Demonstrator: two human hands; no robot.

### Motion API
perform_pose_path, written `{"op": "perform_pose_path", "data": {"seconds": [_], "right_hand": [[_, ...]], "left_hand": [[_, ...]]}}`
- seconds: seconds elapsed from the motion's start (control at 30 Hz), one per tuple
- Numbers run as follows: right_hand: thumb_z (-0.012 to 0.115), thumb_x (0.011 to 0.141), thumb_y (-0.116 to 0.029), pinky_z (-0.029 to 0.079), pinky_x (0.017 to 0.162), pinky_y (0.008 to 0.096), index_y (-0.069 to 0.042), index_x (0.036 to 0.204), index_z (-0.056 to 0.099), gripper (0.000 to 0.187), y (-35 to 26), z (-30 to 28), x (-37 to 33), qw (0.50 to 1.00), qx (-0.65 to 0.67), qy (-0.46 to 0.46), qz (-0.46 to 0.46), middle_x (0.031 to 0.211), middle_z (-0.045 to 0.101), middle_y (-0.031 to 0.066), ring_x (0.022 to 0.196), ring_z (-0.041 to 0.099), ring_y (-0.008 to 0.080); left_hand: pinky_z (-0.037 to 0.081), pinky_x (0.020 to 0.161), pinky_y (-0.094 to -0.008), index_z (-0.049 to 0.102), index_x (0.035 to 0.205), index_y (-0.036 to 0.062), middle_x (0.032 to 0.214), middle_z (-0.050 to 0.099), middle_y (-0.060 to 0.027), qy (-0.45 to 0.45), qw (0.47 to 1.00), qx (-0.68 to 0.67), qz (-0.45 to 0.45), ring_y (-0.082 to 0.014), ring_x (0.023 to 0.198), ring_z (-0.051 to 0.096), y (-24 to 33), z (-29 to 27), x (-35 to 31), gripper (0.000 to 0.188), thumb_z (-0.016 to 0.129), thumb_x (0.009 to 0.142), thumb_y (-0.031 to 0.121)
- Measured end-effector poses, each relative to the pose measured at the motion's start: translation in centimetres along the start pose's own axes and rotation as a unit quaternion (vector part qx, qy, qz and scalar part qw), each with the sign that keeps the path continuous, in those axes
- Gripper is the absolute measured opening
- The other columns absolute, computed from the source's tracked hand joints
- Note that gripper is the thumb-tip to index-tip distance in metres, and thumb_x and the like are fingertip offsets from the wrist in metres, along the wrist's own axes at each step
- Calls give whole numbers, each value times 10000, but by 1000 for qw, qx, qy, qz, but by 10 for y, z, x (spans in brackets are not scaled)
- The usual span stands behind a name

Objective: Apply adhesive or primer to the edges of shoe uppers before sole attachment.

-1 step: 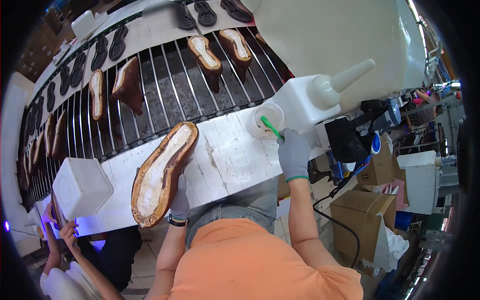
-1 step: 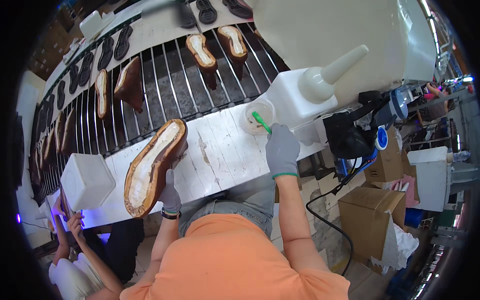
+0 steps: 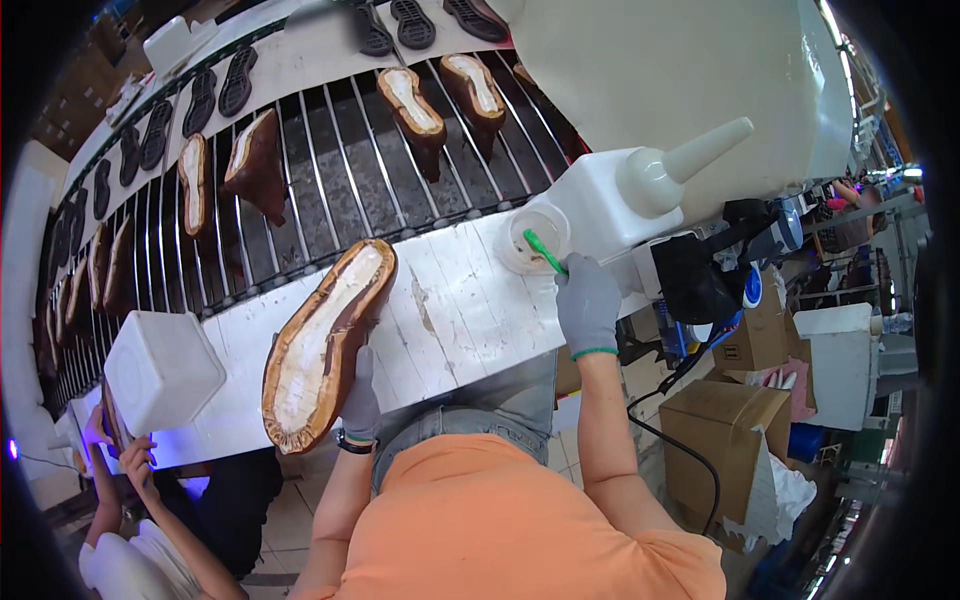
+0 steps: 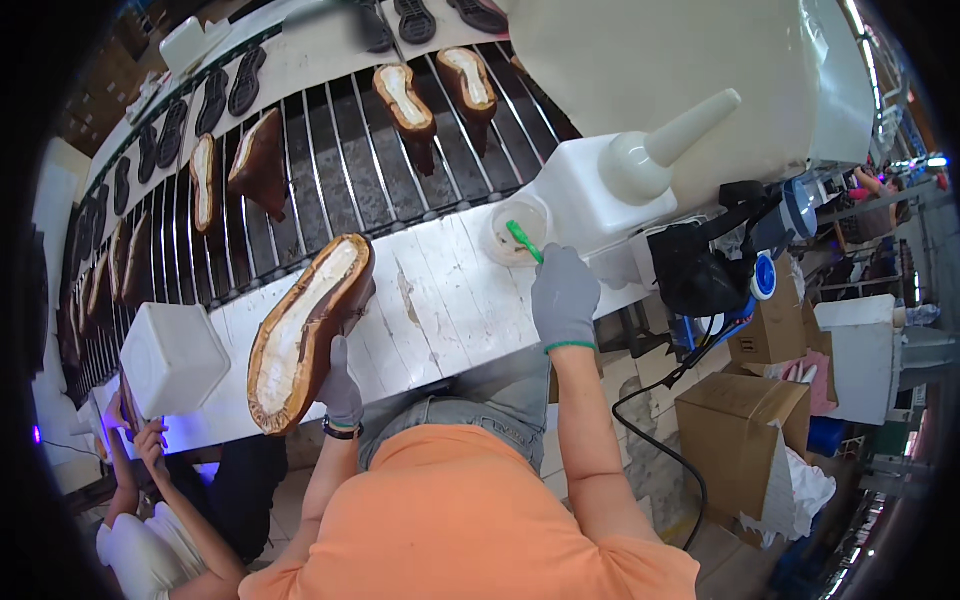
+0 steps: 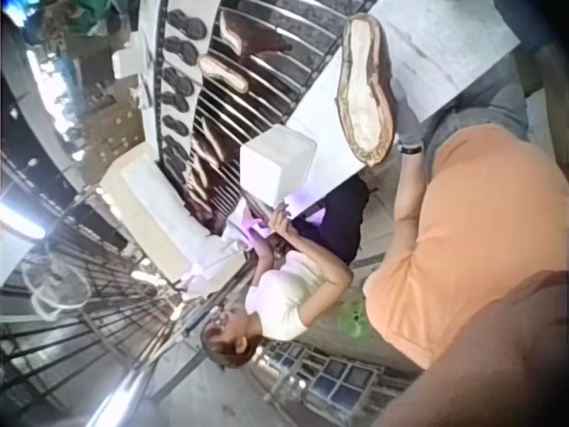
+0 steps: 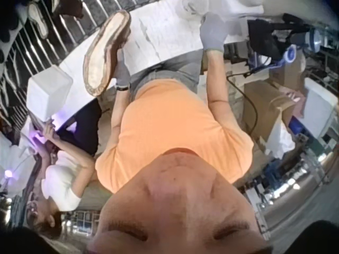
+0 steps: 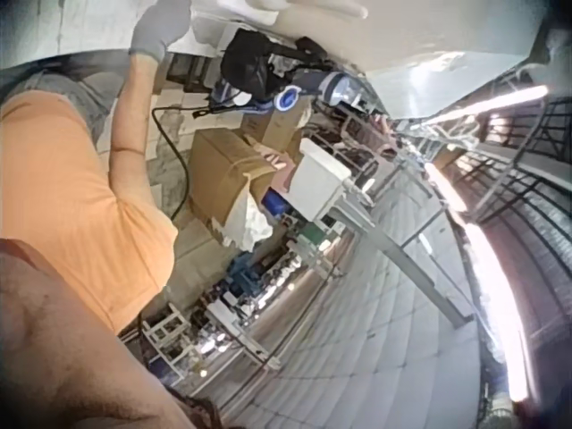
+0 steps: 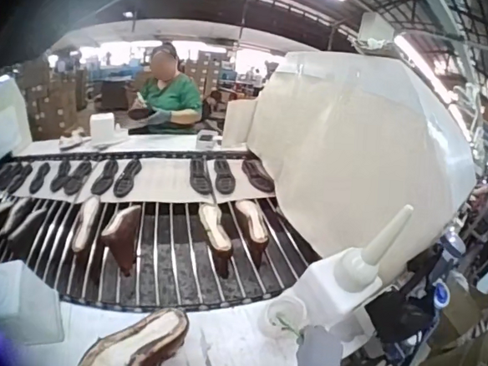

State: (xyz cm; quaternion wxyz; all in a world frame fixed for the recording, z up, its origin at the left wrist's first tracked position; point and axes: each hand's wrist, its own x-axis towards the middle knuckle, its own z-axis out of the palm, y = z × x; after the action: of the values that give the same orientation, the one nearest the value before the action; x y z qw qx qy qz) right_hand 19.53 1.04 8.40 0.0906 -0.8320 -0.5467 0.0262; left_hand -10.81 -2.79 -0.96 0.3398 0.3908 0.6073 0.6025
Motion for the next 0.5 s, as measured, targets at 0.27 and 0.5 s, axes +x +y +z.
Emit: {"op": "perform_pose_path", "data": {"seconds": [0.27,0.5], "right_hand": [[646,861,-193,512,683,449,-59,889,643,137,13,9,11,996,-11,5,-84,830,650,157,756,657,354],[654,899,-197,415,482,269,11,943,733,226,40,9,13,862,457,-174,137,781,717,97,554,563,110]], "left_hand": [[380,1070,-374,480,1371,-12,1386,513,-102,-27,999,30,-35,-216,1228,490,20,-7,-23,582,742,881,162],[216,1173,-406,426,1461,59,1515,399,-108,-188,933,276,133,-283,1398,329,39,-5,-18,597,616,950,306]]}}
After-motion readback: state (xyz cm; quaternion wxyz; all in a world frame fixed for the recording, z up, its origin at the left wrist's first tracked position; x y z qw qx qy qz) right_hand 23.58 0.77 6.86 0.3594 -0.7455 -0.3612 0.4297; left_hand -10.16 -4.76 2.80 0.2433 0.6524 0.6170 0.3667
